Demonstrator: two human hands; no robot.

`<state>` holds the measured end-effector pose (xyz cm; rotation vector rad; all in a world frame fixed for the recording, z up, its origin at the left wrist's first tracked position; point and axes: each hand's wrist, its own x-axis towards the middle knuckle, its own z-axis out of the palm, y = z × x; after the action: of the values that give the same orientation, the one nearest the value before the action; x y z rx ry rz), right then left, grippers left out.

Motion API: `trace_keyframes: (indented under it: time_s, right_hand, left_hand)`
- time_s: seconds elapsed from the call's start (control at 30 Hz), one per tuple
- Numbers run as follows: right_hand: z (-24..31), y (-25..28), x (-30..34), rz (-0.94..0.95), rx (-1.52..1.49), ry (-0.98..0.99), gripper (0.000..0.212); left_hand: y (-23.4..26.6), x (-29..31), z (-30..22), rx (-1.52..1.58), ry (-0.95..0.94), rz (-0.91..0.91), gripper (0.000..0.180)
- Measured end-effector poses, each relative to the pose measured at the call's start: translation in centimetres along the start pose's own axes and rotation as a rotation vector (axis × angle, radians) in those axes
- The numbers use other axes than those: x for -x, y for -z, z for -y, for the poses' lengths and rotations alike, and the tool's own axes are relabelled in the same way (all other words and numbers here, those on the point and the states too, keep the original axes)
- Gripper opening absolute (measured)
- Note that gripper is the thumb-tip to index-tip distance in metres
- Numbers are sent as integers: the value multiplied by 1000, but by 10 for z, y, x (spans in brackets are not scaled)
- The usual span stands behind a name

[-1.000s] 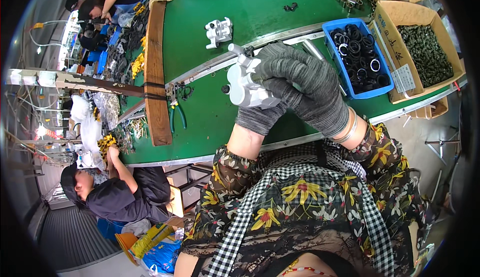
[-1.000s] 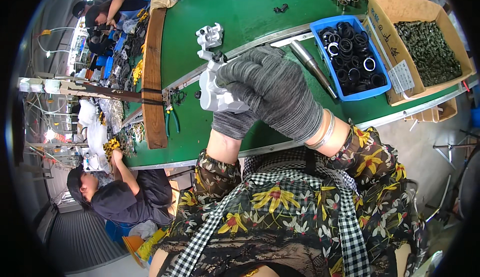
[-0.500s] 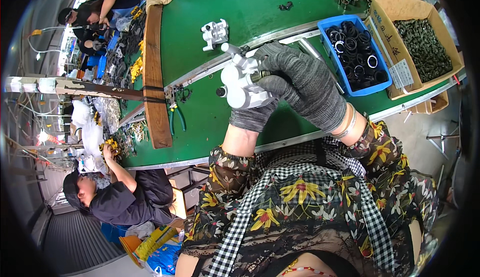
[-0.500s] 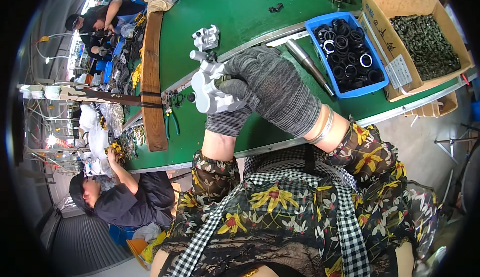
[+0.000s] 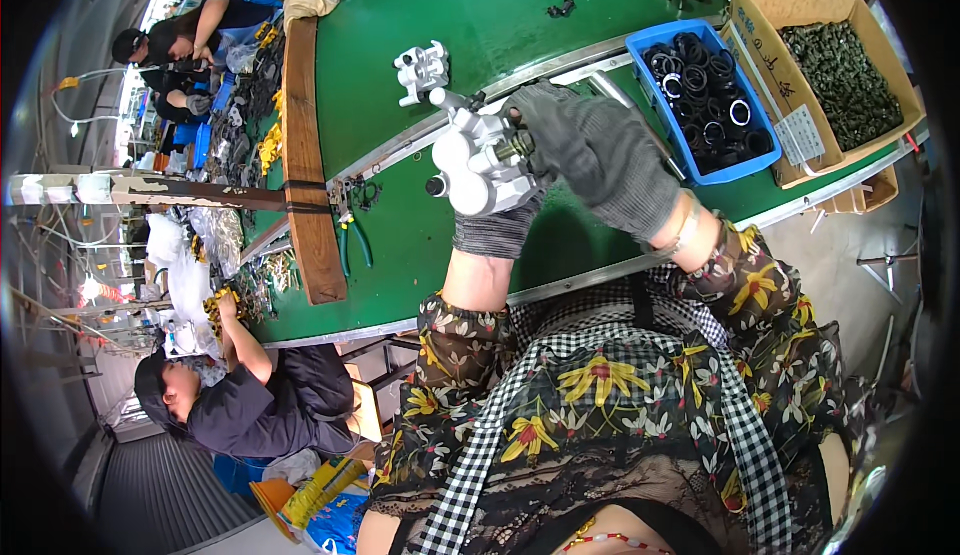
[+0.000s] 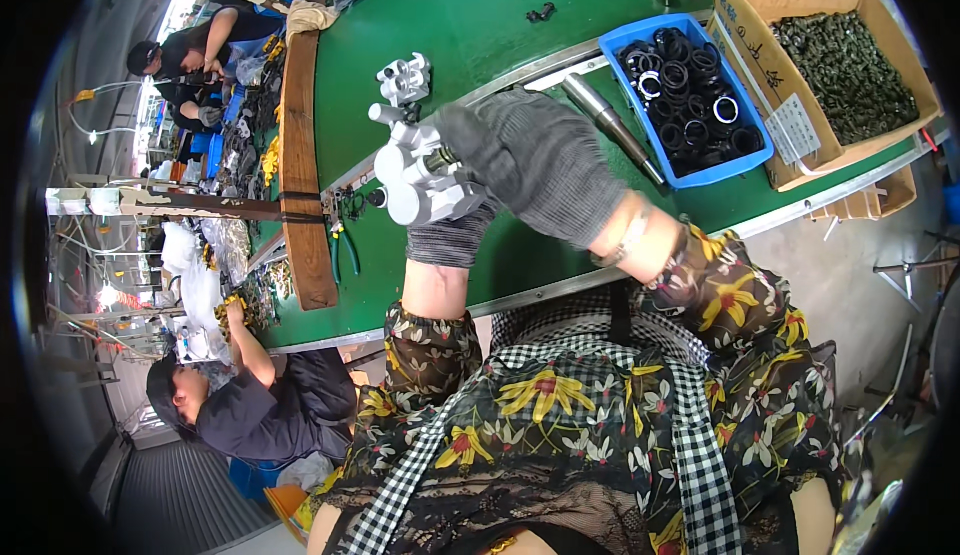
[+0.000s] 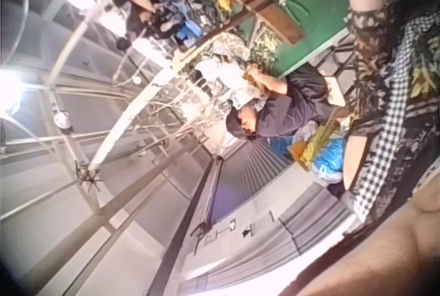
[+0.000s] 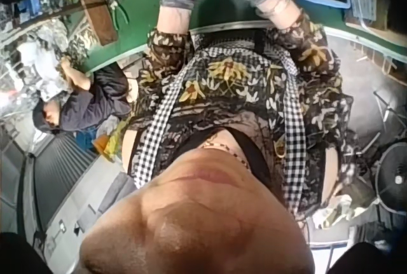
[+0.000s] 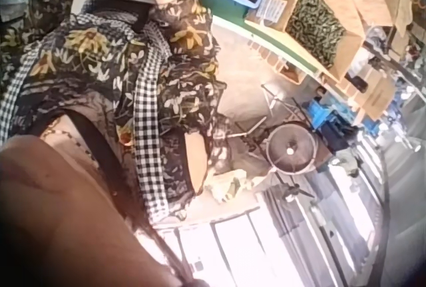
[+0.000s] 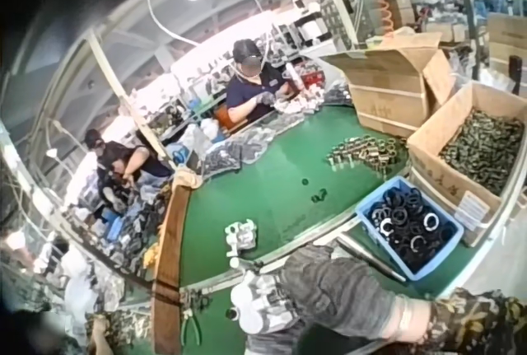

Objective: Assembling small metal and plastic mechanical components using gaskets and an electric screwdriver on a factory line.

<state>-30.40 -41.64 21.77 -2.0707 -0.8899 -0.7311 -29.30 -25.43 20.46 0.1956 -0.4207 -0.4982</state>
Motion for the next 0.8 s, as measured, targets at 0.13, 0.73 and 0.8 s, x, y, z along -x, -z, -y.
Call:
trace_keyframes:
  time_s: [0.13,0.73,0.8]
  right_hand:
    - [20,16,-12,104,12,-147,29]
    - [9,12,0,365,-288,-12,38]
    - [21,16,-3,295,-539,-531,42]
  left_hand:
    - [-15,-1,18,-141,-306,-591,25]
    - [29,23,-13,-185,-162,-463,23]
    - [37,23,-13,-714,-203,-551,23]
